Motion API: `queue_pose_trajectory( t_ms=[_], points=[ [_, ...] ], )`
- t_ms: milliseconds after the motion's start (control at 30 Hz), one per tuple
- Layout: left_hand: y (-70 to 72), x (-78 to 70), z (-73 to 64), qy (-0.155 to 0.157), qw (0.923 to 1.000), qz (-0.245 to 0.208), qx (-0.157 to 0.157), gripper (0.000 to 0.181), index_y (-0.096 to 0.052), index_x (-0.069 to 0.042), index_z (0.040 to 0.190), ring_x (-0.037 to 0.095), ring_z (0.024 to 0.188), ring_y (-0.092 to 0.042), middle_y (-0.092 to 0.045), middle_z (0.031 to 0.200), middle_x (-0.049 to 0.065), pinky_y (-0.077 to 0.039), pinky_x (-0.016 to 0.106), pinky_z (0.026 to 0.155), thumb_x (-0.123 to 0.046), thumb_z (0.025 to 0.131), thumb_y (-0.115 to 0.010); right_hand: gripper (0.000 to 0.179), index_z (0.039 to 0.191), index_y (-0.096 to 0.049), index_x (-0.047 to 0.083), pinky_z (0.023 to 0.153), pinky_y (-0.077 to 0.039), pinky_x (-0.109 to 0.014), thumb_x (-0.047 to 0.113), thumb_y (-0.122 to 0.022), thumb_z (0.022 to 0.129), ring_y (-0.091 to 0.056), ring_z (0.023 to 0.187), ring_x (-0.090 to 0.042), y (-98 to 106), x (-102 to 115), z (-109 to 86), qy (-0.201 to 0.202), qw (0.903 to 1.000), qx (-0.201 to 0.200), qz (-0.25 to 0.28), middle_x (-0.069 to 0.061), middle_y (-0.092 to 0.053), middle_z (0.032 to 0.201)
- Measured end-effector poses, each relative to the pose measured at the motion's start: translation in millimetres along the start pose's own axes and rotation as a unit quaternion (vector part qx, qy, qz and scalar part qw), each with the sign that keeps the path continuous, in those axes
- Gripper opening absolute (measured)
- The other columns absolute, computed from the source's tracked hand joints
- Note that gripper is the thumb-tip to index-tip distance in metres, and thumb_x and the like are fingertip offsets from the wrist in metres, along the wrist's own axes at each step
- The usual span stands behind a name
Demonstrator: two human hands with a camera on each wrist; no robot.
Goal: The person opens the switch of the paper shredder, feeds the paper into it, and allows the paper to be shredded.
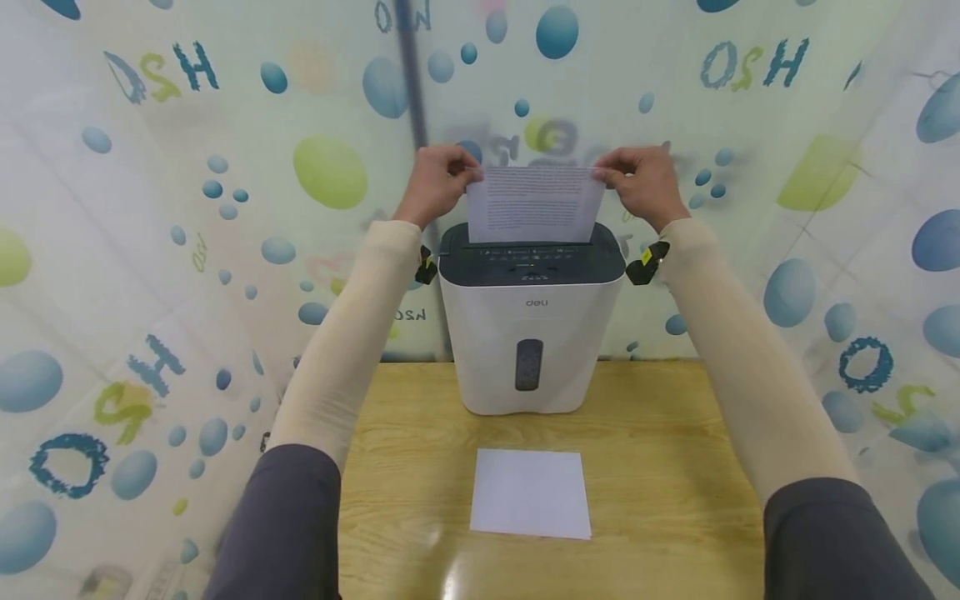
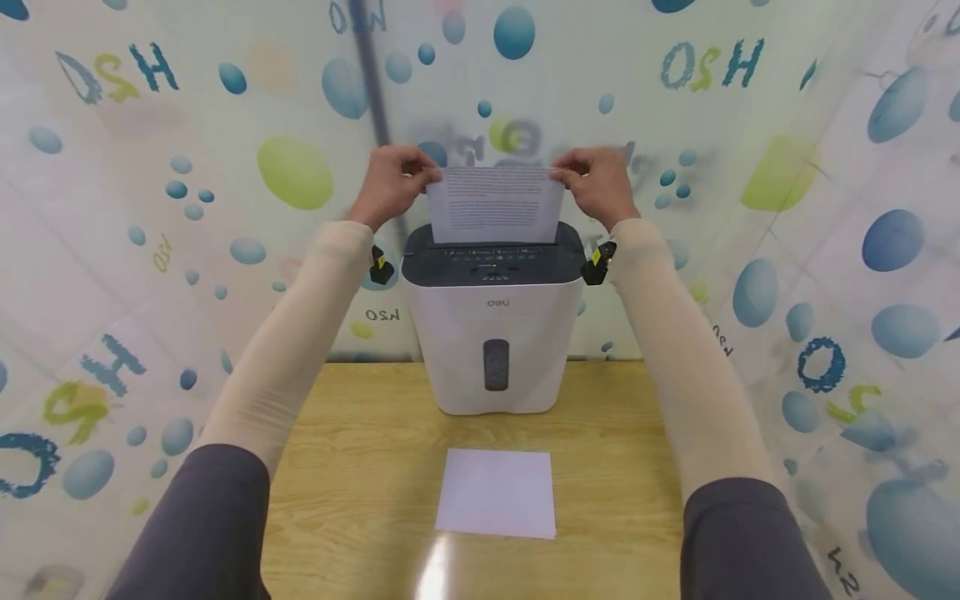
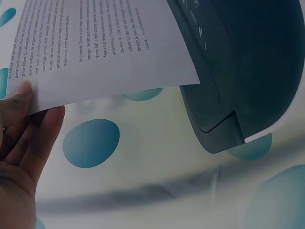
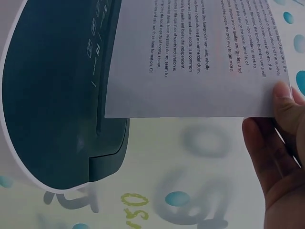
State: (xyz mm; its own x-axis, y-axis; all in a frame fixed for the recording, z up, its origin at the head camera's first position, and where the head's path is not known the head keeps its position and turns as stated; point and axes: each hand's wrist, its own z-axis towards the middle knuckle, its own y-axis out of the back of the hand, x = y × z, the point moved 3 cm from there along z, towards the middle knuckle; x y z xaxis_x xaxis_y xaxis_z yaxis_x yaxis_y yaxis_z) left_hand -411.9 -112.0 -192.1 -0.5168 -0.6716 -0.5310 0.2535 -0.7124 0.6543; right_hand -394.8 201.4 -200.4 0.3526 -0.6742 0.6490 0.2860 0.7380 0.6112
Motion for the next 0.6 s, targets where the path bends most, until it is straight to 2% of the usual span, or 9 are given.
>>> queue_pose_trajectory(
  t_ms=[133,400,600],
  points=[
    [-1.6,2.7,1.3,0.004,1.0000,0.008,0.003,0.017,-0.076,-0.008,0.108,0.017,0.090,-0.068,-0.076,0.108,0.010,-0.051,0.026,0.075,-0.019,0.101,-0.066,0.028,0.117,-0.077,0.012,0.079,-0.045,-0.022,0.033,-0.069,0.099,-0.066,0.093,-0.010,-3,-3,2.0,0.002,1.0000,0.002,-0.001,-0.004,-0.074,0.113],
    [-5.9,8.7,1.3,0.016,0.9997,0.011,0.017,0.017,-0.075,-0.008,0.110,0.017,0.093,-0.069,-0.076,0.110,0.009,-0.055,0.027,0.080,-0.019,0.102,-0.065,0.031,0.120,-0.075,0.011,0.077,-0.044,-0.027,0.034,-0.067,0.100,-0.068,0.107,-0.026,-9,-8,2.6,-0.004,0.9998,0.017,-0.001,-0.007,-0.073,0.115],
    [-11.2,12.4,0.1,0.026,0.9989,0.015,0.036,0.019,-0.075,-0.007,0.112,0.019,0.093,-0.069,-0.074,0.112,0.010,-0.057,0.030,0.081,-0.020,0.102,-0.065,0.034,0.122,-0.075,0.009,0.074,-0.044,-0.027,0.034,-0.065,0.101,-0.065,0.101,-0.025,-13,-15,2.9,0.006,0.9994,0.027,-0.020,-0.015,-0.074,0.115]
  ],
)
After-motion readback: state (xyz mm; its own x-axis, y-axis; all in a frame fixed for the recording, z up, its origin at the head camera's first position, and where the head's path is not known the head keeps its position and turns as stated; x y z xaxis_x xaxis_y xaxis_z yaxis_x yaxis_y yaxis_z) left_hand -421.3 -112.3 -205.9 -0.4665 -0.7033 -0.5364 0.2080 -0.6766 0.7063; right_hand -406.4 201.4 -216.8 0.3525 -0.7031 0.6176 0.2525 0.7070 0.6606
